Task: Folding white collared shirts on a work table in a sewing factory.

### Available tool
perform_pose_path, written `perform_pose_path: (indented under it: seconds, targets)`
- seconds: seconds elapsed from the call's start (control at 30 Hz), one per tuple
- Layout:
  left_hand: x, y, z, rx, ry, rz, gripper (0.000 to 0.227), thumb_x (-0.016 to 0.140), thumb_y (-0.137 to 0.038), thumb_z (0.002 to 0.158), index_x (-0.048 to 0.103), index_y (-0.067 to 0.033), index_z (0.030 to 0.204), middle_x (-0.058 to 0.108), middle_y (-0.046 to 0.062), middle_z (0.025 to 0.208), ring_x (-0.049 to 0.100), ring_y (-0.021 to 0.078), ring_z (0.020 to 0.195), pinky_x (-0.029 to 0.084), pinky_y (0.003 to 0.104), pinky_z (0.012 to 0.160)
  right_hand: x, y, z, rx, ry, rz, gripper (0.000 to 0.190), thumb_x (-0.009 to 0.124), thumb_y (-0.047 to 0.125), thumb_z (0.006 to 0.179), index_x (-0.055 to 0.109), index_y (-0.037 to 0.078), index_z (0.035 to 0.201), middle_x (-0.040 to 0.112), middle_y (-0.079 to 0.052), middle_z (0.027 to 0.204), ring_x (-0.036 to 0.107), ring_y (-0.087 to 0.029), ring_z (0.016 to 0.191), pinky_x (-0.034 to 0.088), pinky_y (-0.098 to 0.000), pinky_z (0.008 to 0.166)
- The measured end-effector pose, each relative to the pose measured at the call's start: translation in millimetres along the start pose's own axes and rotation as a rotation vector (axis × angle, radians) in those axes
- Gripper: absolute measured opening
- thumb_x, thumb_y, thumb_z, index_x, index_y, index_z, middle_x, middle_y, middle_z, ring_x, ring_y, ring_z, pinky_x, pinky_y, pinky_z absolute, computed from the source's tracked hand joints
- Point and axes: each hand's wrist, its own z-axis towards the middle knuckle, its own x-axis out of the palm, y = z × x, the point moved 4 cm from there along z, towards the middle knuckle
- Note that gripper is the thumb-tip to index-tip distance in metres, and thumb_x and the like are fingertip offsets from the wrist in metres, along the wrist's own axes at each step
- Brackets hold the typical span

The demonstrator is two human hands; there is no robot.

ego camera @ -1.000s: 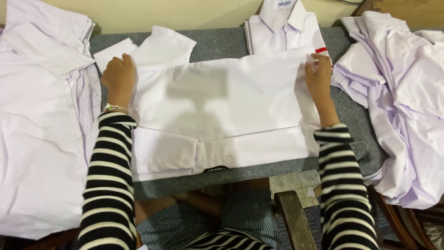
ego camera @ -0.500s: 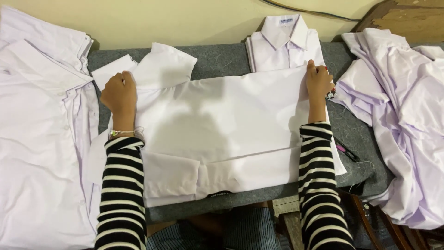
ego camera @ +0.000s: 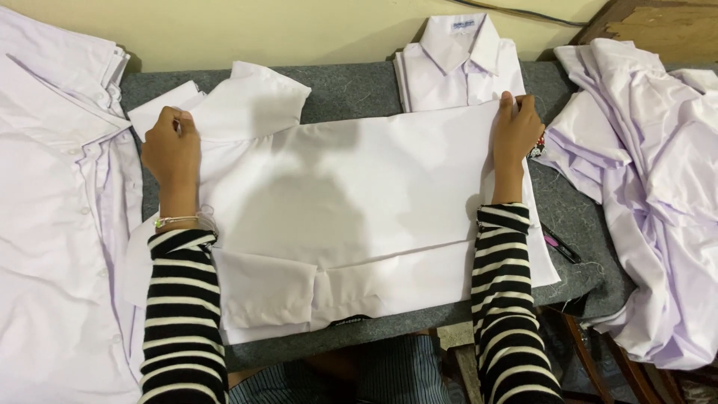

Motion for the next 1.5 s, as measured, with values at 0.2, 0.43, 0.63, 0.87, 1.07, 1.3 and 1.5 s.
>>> perform_pose_path:
  seconds: [0.2,0.43,0.63,0.87,1.07,1.3,1.5]
  targets:
    - [9,13,1,0.034,-0.028,0.033,0.019,0.057,-0.030,0.111,0.067,-0.0168,0.100,0.074,0.010,0.080,0.073,0.0400,0.075,0.051,0.048,0.072,-8,2,-2,0.050,-0.023,0.034,0.038,0.061,0.055,0.106,0.060,0.018,0.100,0.074,-0.010,0.085,0.071,-0.037,0.083,0.047,-0.0465,0.075]
    - [20,27,6,0.109,-0.111,0.016,0.012,0.062,-0.029,0.108,0.067,-0.0216,0.100,0.072,-0.001,0.078,0.067,0.0363,0.074,0.045,0.051,0.055,-26,21,-3,0.113,0.015,0.177,0.050,0.055,0.057,0.105,0.061,0.010,0.090,0.067,-0.006,0.084,0.059,-0.029,0.080,0.044,-0.0477,0.073]
    - [21,32,7,0.120,-0.147,0.046,0.011,0.065,-0.028,0.105,0.068,-0.0238,0.095,0.071,0.004,0.075,0.066,0.0373,0.071,0.044,0.051,0.049,-3,11,-11,0.042,-0.079,-0.033,0.025,0.069,0.032,0.101,0.065,0.012,0.087,0.071,-0.005,0.082,0.058,-0.032,0.076,0.040,-0.0479,0.073]
    - [11,14,-5,0.113,-0.046,0.123,0.022,0.055,-0.033,0.115,0.064,-0.0171,0.102,0.071,0.005,0.071,0.073,0.0328,0.069,0.052,0.044,0.068,-23,28,-2,-0.056,-0.219,-0.198,0.030,0.073,0.046,0.093,0.055,0.024,0.105,0.058,0.005,0.087,0.057,-0.021,0.085,0.047,-0.0410,0.069]
    - [30,26,0,0.109,-0.013,0.201,0.023,0.052,-0.035,0.116,0.063,-0.0181,0.104,0.072,0.008,0.075,0.073,0.0369,0.073,0.051,0.046,0.067,-28,171,-56,-0.476,-0.190,0.141,0.020,0.069,0.020,0.100,0.062,0.006,0.113,0.064,-0.014,0.103,0.062,-0.033,0.099,0.045,-0.0413,0.091]
    - [23,20,-1,0.178,-0.064,0.198,0.023,0.053,-0.032,0.117,0.065,-0.0146,0.108,0.073,0.010,0.078,0.074,0.0366,0.073,0.051,0.044,0.065,-40,276,-173,-1.012,0.312,0.083,0.054,0.027,0.052,0.111,0.046,0.023,0.153,0.042,-0.004,0.160,0.037,-0.024,0.149,0.021,-0.0626,0.119]
    - [34,33,6,0.193,-0.083,0.191,0.015,0.061,-0.027,0.110,0.061,-0.0179,0.099,0.071,0.008,0.076,0.067,0.0420,0.068,0.043,0.051,0.051,-25,240,-148,-0.843,0.720,-0.020,0.058,0.015,0.047,0.110,0.020,0.025,0.163,0.017,0.008,0.170,0.012,-0.014,0.157,0.001,-0.0593,0.122]
